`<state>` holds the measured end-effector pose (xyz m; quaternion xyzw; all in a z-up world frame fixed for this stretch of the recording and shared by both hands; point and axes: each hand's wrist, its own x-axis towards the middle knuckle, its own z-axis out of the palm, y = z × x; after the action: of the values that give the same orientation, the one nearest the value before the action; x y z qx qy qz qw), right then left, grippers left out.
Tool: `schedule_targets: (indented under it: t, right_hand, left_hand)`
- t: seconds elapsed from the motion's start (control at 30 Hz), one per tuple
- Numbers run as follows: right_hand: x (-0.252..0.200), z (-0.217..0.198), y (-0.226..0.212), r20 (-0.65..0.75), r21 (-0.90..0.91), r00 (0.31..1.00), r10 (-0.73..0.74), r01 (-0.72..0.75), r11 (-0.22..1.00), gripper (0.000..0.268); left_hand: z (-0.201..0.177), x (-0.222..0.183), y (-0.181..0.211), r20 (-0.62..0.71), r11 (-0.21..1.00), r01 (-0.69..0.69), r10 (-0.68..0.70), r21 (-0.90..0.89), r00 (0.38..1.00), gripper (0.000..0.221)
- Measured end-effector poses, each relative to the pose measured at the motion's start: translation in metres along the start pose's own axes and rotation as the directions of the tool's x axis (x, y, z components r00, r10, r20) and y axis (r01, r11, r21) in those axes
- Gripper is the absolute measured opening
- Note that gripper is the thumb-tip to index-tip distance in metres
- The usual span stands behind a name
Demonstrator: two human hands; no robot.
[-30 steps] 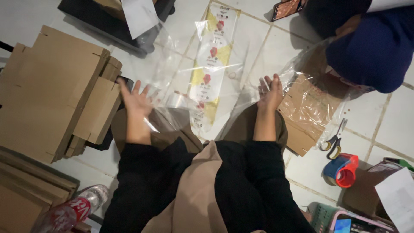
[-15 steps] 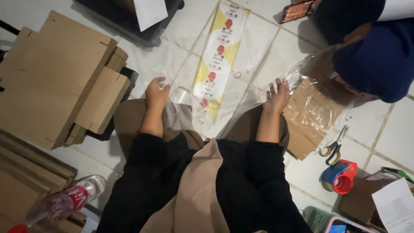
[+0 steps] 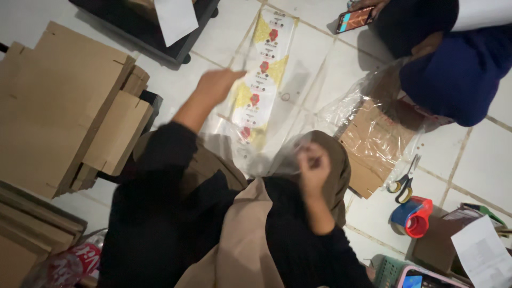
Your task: The person places stacks of brown cardboard items into clear plastic bags by hand and then sets the filled bags onto the floor.
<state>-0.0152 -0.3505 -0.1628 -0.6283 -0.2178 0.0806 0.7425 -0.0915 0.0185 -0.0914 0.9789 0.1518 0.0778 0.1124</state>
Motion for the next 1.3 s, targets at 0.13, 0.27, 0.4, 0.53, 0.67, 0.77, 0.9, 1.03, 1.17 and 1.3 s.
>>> schedule_targets:
  t: [0.13, 0.27, 0.4, 0.53, 0.67, 0.77, 0.9, 1.03, 1.17, 1.3]
  right_hand:
    - [-0.06, 0.009, -0.012, 0.297, 0.076, 0.955, 0.022, -0.046, 0.996, 0.012]
    - [-0.059, 0.024, -0.018, 0.458, -0.391, 0.84, 0.292, -0.105, 0.914, 0.005]
    - [-0.06, 0.04, -0.036, 0.702, -0.534, 0.489, 0.518, -0.12, 0.837, 0.022]
    - [-0.054, 0.054, -0.035, 0.847, -0.531, 0.181, 0.5, 0.225, 0.817, 0.034]
    - [-0.037, 0.052, -0.035, 0.938, -0.343, 0.092, 0.333, 0.122, 0.932, 0.031]
    - [-0.003, 0.043, -0.029, 0.935, -0.3, 0.213, 0.282, 0.058, 0.952, 0.024]
    - [0.066, 0.028, -0.013, 0.693, -0.478, 0.693, 0.199, 0.235, 0.847, 0.048]
    - [0.143, 0.03, 0.044, 0.483, -0.809, 0.834, 0.266, 0.309, 0.5, 0.082]
    - [0.182, 0.024, 0.098, 0.026, -0.975, 0.913, 0.408, -0.067, 0.212, 0.098]
    - [0.196, -0.007, 0.146, 0.044, -0.904, 0.902, 0.429, -0.147, 0.402, 0.101]
  left_hand:
    - [-0.016, 0.086, -0.02, -0.127, 0.875, -0.117, 0.198, 0.469, 0.972, 0.048]
    - [-0.027, 0.126, -0.022, -0.475, 0.717, 0.178, 0.236, 0.674, 0.848, 0.087]
    - [0.032, 0.103, -0.002, -0.426, 0.731, 0.119, 0.251, 0.672, 0.869, 0.084]
    - [0.131, -0.006, 0.048, 0.229, 0.974, 0.198, -0.218, 0.106, 0.949, 0.103]
    - [0.159, -0.09, 0.068, 0.598, 0.923, 0.376, -0.347, 0.08, 0.723, 0.117]
    - [0.164, -0.102, 0.071, 0.669, 0.937, 0.322, -0.324, 0.133, 0.669, 0.133]
    - [0.18, -0.099, 0.054, 0.642, 0.95, 0.243, -0.312, 0.197, 0.7, 0.106]
    - [0.215, -0.087, 0.036, 0.496, 0.939, 0.212, -0.325, 0.271, 0.805, 0.081]
    - [0.218, -0.077, 0.005, 0.442, 0.933, 0.233, -0.337, 0.274, 0.831, 0.08]
    - [0.201, -0.069, -0.007, 0.492, 0.934, 0.089, -0.262, 0.347, 0.83, 0.082]
